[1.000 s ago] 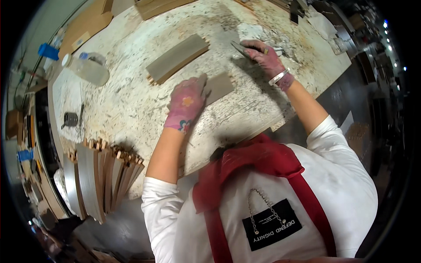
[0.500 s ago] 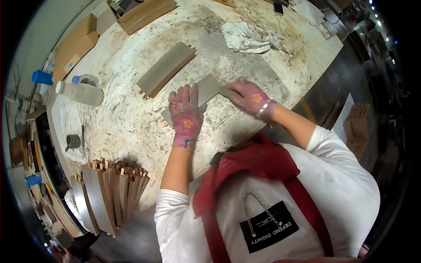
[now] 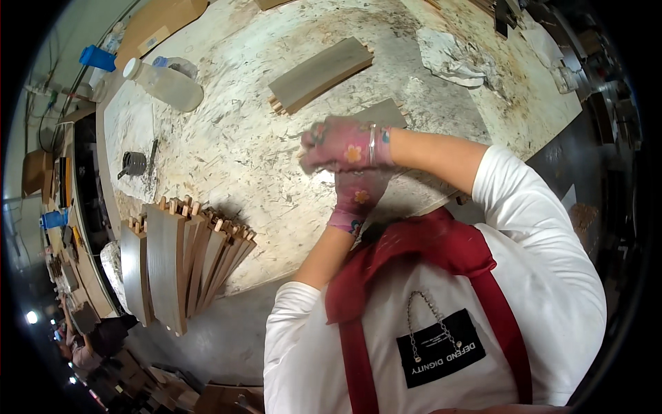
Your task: The person sands the sides and edges of several wooden slats by hand using a piece of sandpaper, wiping dust from the slats with a white cloth, and stacking them on a table.
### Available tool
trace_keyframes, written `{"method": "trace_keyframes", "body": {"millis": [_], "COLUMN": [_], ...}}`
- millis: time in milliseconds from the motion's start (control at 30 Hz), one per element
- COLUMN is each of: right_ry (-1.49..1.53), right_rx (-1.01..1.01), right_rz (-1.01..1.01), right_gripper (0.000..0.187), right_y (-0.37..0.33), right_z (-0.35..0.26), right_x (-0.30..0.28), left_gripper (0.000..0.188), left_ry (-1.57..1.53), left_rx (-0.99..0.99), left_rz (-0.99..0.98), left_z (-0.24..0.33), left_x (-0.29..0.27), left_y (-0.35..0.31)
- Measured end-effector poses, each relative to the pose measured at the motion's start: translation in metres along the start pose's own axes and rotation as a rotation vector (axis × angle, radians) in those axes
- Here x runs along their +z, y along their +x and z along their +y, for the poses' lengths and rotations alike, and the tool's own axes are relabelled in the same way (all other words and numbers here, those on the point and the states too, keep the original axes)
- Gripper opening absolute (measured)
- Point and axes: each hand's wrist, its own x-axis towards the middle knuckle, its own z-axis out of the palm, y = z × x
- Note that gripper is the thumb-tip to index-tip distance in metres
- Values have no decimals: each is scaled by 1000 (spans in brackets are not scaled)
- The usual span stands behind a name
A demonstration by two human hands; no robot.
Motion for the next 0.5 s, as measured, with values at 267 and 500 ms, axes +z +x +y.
{"method": "trace_keyframes", "body": {"millis": [267, 500], "right_ry": [111, 64], "right_rx": [378, 647], "right_rz": [234, 282], "right_gripper": [21, 27], "right_y": [8, -114], "right_z": [1, 53], "right_x": [16, -16], "left_gripper": [50, 67], "left_ry": [-50, 127], "left_rx": [-61, 77], "left_rz": [-117, -146], "left_z": [-2, 2], "left_x": [5, -22], "left_y": [6, 17]}}
